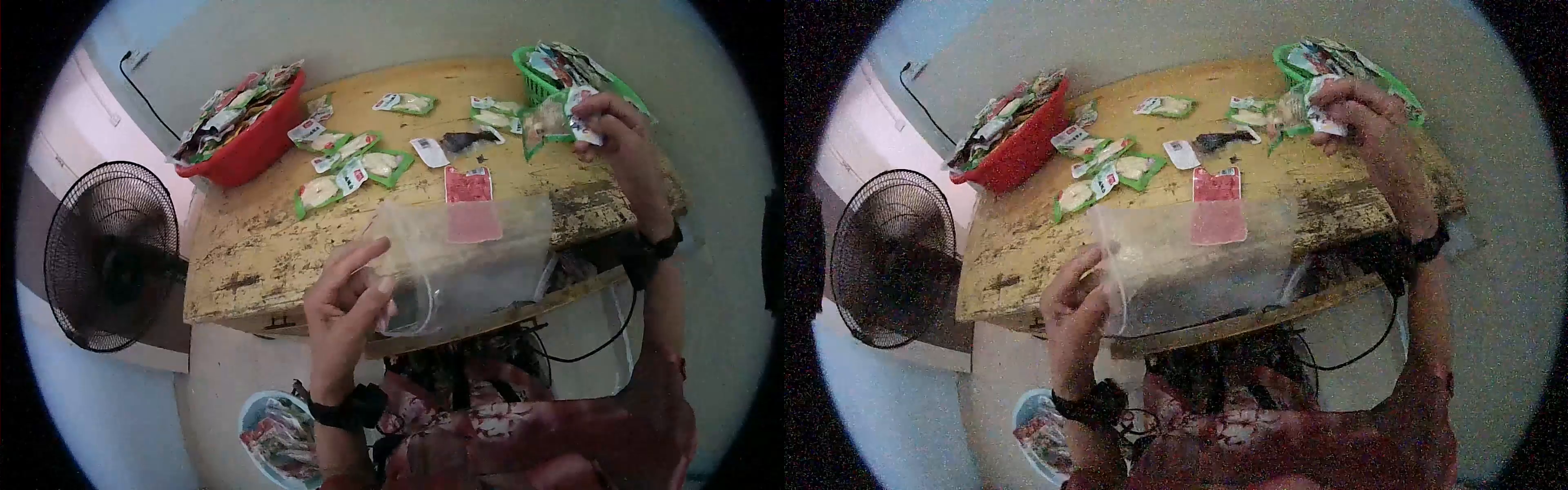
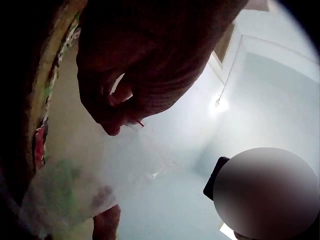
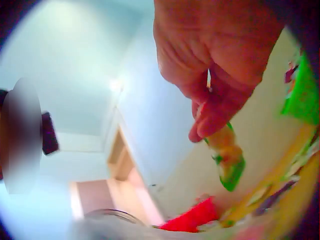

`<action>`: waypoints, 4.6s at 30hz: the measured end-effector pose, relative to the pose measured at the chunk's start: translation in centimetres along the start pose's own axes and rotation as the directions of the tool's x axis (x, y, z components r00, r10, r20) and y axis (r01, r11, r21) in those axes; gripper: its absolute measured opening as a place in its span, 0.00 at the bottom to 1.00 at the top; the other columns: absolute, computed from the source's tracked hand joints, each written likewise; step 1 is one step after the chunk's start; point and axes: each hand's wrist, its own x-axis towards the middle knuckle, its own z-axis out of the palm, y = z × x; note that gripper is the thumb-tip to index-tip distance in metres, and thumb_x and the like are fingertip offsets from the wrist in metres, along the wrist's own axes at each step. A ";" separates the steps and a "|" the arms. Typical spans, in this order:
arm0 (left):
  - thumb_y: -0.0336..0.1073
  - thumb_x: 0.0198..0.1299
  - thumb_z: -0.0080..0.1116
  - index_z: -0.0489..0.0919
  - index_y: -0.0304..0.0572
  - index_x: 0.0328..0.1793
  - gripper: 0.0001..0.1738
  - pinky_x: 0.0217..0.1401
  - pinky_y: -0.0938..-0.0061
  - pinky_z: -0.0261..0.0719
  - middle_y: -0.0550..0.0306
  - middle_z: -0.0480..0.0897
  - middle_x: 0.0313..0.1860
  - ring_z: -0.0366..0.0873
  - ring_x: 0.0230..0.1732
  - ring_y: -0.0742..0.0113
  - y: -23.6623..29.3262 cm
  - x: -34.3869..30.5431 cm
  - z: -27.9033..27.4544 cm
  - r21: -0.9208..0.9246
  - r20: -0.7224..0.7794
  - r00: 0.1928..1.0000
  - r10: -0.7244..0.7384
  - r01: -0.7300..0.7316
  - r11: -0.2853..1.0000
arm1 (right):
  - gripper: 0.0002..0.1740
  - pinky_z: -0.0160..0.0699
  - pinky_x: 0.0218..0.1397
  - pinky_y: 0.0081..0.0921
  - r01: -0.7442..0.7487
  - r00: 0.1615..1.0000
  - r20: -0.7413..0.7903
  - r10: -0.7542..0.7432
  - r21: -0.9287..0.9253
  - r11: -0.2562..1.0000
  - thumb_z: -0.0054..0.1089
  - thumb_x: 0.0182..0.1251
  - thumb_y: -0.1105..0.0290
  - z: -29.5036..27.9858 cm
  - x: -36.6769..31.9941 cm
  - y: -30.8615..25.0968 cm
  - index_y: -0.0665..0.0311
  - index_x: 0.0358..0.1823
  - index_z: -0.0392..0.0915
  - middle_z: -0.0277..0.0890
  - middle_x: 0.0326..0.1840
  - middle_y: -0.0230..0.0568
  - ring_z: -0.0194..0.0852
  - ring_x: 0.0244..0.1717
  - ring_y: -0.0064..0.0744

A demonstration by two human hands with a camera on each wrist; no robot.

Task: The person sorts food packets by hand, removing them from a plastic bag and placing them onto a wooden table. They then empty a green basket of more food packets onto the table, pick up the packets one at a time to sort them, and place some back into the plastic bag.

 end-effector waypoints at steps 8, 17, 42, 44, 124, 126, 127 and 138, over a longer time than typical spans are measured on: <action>0.18 0.60 0.64 0.76 0.27 0.68 0.27 0.34 0.81 0.80 0.51 0.72 0.67 0.81 0.37 0.73 1.0 2.2 3.6 -0.074 0.171 0.985 -0.002 0.014 0.997 | 0.18 0.83 0.33 0.15 0.166 0.972 0.128 -0.197 0.219 0.962 0.48 0.70 0.75 7.1 -4.7 -11.6 0.77 0.55 0.78 0.82 0.45 0.44 0.82 0.31 0.20; 0.16 0.58 0.63 0.59 0.31 0.82 0.44 0.42 0.78 0.87 0.51 0.64 0.74 0.82 0.58 0.62 1.8 2.2 4.8 -0.095 0.170 0.985 -0.040 0.056 0.994 | 0.16 0.83 0.31 0.17 0.364 0.897 0.361 -0.253 -0.281 0.888 0.49 0.66 0.87 9.0 -4.9 -10.1 0.69 0.47 0.85 0.80 0.37 0.37 0.81 0.31 0.20; 0.26 0.50 0.61 0.70 0.22 0.71 0.37 0.31 0.66 0.85 0.36 0.58 0.82 0.86 0.35 0.54 1.6 1.5 7.0 0.921 0.278 0.911 0.305 -0.343 0.184 | 0.26 0.62 0.78 0.42 0.334 0.673 0.707 -0.219 -0.025 0.942 0.53 0.75 0.69 19.1 -2.5 3.9 0.60 0.73 0.71 0.67 0.76 0.51 0.63 0.74 0.46; 0.26 0.49 0.62 0.67 0.22 0.73 0.41 0.32 0.62 0.86 0.36 0.55 0.83 0.86 0.36 0.50 0.1 1.7 7.5 0.917 0.294 0.933 0.208 -0.337 0.213 | 0.25 0.63 0.78 0.41 0.183 0.664 0.744 -0.078 -0.060 0.981 0.53 0.76 0.68 18.0 -2.6 4.2 0.60 0.73 0.72 0.68 0.75 0.51 0.65 0.73 0.45; 0.39 0.68 0.60 0.76 0.42 0.71 0.26 0.80 0.50 0.60 0.48 0.75 0.70 0.66 0.76 0.45 -5.1 1.3 -3.0 0.895 0.334 0.905 0.262 -0.392 0.211 | 0.19 0.78 0.41 0.50 0.421 0.894 0.394 -0.216 -0.570 0.705 0.53 0.73 0.57 17.2 8.5 6.5 0.70 0.39 0.78 0.81 0.34 0.52 0.84 0.38 0.52; 0.38 0.68 0.61 0.75 0.41 0.71 0.26 0.80 0.50 0.60 0.47 0.75 0.71 0.66 0.76 0.43 -4.7 1.3 -2.9 0.899 0.327 0.913 0.245 -0.381 0.218 | 0.21 0.77 0.41 0.47 0.243 0.942 0.312 -0.127 -0.369 0.897 0.50 0.76 0.56 15.7 8.5 5.8 0.70 0.38 0.77 0.79 0.32 0.51 0.82 0.36 0.49; 0.38 0.69 0.61 0.75 0.40 0.71 0.26 0.80 0.50 0.60 0.47 0.75 0.71 0.65 0.76 0.43 -4.6 1.3 -2.7 0.901 0.323 0.917 0.236 -0.374 0.221 | 0.21 0.76 0.41 0.40 0.235 0.946 0.302 -0.119 -0.382 0.894 0.50 0.77 0.57 15.0 8.8 6.0 0.71 0.39 0.76 0.76 0.31 0.47 0.77 0.33 0.39; 0.32 0.73 0.58 0.72 0.33 0.73 0.24 0.67 0.65 0.77 0.46 0.78 0.67 0.76 0.67 0.62 -2.1 1.3 3.4 0.284 -0.062 0.969 0.238 -0.212 0.935 | 0.17 0.76 0.47 0.21 -0.222 0.956 0.264 0.125 0.374 0.901 0.51 0.82 0.61 14.8 -1.0 1.9 0.71 0.51 0.78 0.77 0.41 0.27 0.73 0.42 0.17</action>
